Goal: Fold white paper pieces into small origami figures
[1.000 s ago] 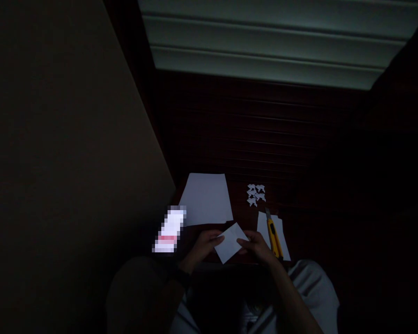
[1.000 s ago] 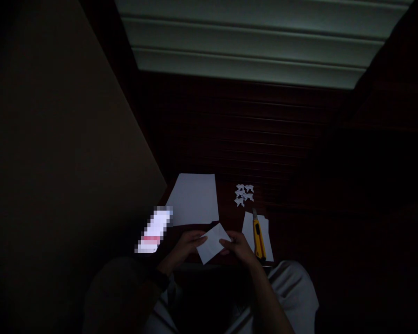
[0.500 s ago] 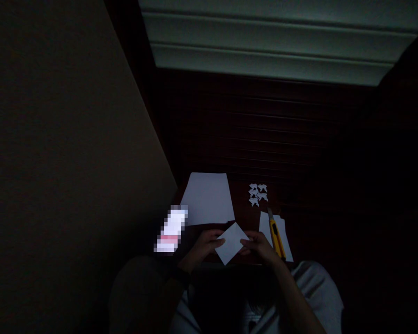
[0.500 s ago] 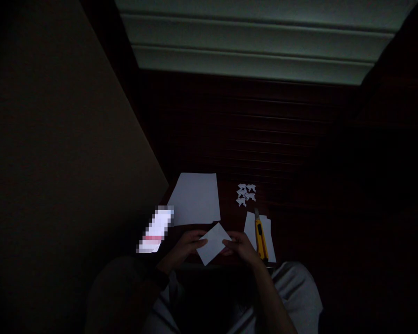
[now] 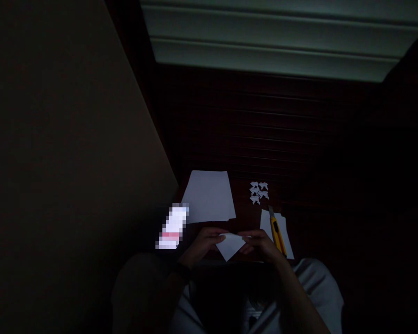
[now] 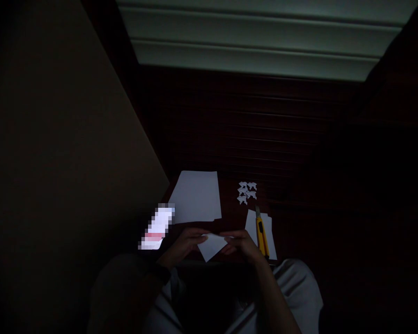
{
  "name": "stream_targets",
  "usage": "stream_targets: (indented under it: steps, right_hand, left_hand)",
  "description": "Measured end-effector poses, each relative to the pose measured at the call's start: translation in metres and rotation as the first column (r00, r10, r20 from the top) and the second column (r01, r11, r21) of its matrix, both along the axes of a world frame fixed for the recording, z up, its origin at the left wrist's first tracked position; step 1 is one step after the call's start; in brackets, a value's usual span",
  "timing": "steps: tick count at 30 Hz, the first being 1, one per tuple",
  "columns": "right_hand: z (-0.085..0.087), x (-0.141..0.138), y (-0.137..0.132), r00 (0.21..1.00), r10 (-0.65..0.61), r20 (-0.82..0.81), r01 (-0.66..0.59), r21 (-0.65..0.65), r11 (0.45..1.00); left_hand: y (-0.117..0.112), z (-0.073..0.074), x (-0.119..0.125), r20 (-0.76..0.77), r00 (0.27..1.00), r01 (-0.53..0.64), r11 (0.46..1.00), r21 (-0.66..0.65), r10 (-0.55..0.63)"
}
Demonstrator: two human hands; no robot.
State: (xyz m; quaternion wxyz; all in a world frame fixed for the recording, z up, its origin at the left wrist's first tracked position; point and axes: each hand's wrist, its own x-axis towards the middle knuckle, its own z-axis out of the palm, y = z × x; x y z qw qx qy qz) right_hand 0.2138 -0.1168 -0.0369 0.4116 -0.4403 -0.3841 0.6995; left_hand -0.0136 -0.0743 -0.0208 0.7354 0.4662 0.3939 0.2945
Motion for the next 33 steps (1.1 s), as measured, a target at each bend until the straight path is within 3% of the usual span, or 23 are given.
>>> stream_targets:
  steps: [10, 15, 18, 21, 25, 28, 33]
  right_hand:
    - [-0.009, 0.002, -0.001, 0.999, -0.024, -0.030, 0.026, 0.043, 0.999]
    - [-0.008, -0.003, 0.000, 0.983, -0.168, -0.076, 0.172, 0.044, 0.984]
    - [-0.009, -0.008, 0.001, 0.965, -0.252, -0.071, 0.257, 0.064, 0.964]
    - [-0.011, -0.014, 0.000, 0.953, -0.302, -0.020, 0.302, 0.102, 0.948]
    - [-0.013, -0.019, -0.002, 0.958, -0.266, 0.108, 0.250, 0.140, 0.958]
    - [-0.011, -0.020, -0.004, 0.959, -0.231, 0.164, 0.203, 0.175, 0.964]
    - [0.005, -0.021, -0.005, 0.981, -0.137, 0.139, 0.103, 0.228, 0.968]
  left_hand:
    - [-0.002, -0.001, 0.003, 0.032, 0.999, -0.023, 1.000, -0.004, 0.023]
    - [-0.007, 0.015, 0.006, 0.217, 0.965, -0.138, 0.988, -0.069, 0.150]
    - [-0.010, 0.019, 0.011, 0.253, 0.945, -0.193, 0.978, -0.074, 0.205]
    - [-0.012, 0.011, 0.019, 0.229, 0.939, -0.264, 0.964, 0.004, 0.256]
    - [-0.009, -0.009, 0.032, 0.024, 0.962, -0.271, 0.954, 0.127, 0.270]
    - [-0.005, -0.019, 0.038, -0.054, 0.954, -0.287, 0.949, 0.129, 0.296]
    - [-0.003, -0.022, 0.037, -0.050, 0.954, -0.286, 0.948, 0.139, 0.295]
